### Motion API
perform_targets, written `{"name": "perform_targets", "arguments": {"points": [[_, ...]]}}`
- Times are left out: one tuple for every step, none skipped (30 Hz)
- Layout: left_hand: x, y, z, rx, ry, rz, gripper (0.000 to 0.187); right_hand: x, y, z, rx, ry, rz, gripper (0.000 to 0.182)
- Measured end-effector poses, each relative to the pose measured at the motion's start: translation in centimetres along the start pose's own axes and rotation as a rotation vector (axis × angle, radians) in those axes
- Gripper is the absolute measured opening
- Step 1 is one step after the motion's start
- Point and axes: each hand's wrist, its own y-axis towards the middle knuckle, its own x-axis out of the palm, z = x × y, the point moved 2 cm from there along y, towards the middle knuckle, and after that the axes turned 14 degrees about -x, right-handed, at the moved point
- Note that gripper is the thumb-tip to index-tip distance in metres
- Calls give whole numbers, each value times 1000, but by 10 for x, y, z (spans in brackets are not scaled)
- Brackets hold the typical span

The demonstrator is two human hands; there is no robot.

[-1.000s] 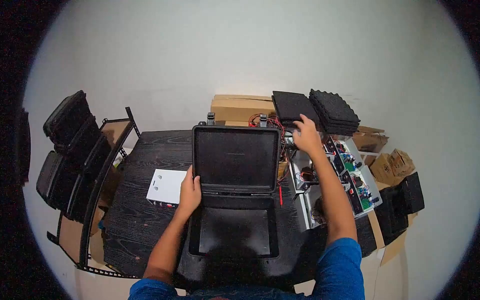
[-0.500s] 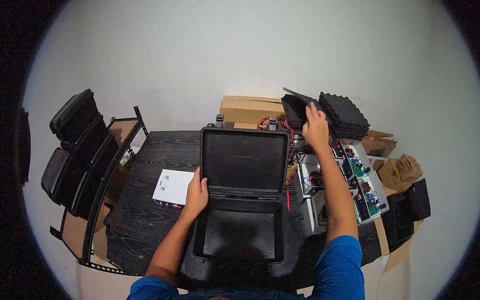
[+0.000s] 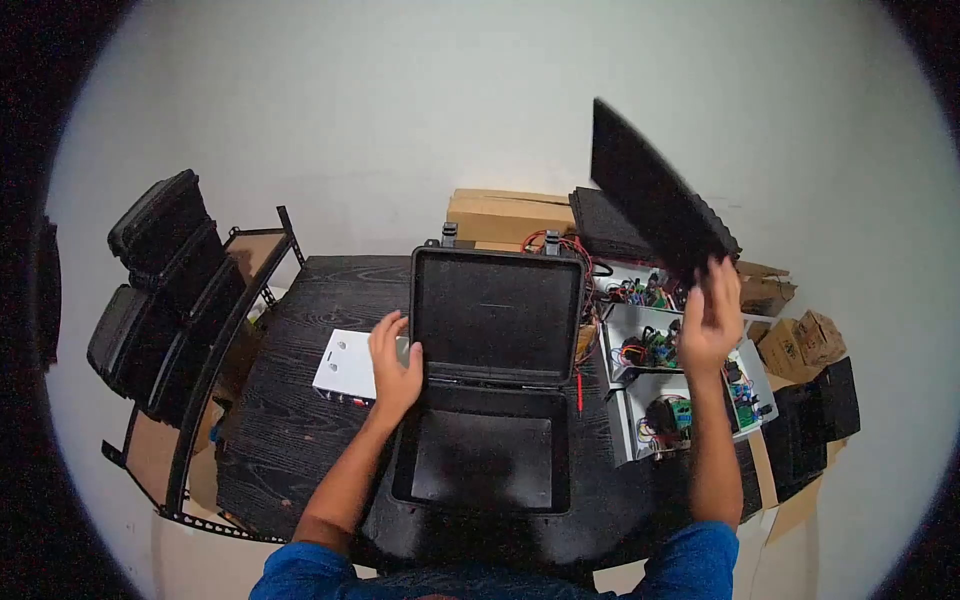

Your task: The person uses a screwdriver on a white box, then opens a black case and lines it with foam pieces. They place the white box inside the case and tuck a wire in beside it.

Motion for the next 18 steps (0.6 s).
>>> {"name": "perform_targets", "arguments": {"points": [[-5,2,5,38,-51,-35,43,-11,-12,-17,27,67,-15,40],[-11,4,8,75,-102,-69,43,-22,-26,-33,54,134,-29,38],[-15,6,8,114,-152,-102,43,-31,-48,-38,106,260,-8,34],[-8,4,-4,92,-268,-262,37,-39,-57,-55,138,371,-63,33],[-8,4,-2,-164,-524,-461,41,-31,-58,-80,195,614,77,27],[-9,1,5,-427,-776,-657,46,-43,-59,-93,89,484,-101,31],[-8,-2,12,-697,-1024,-849,52,-42,-56,-113,124,594,-82,36],[-7,-9,12,-919,-1100,-901,69,-41,-63,-123,158,721,-101,34],[-11,-7,17,-1032,-1188,-954,70,-39,-66,-132,218,839,-139,33],[-20,-3,25,-1148,-1275,-1005,73,-37,-70,-137,252,877,-205,32],[-24,-2,28,-1265,-1361,-1054,76,-35,-76,-139,287,915,-272,30],[-22,-2,20,-1221,-1481,-1183,80,-32,-85,-140,328,934,-312,27],[-24,1,23,-1122,-1298,-1178,78,-28,-97,-138,366,954,-352,24],[-28,6,27,-1021,-1117,-1162,77,-23,-105,-137,403,976,-392,21],[-30,10,29,-920,-938,-1139,76,-20,-108,-138,417,944,-440,18],[-21,8,18,-858,-928,-1069,84,-17,-110,-139,431,909,-488,14],[-25,9,10,-759,-711,-1110,82,-15,-113,-141,446,873,-535,11],[-39,18,18,-656,-496,-1140,80,-12,-118,-142,460,826,-579,5]]}}
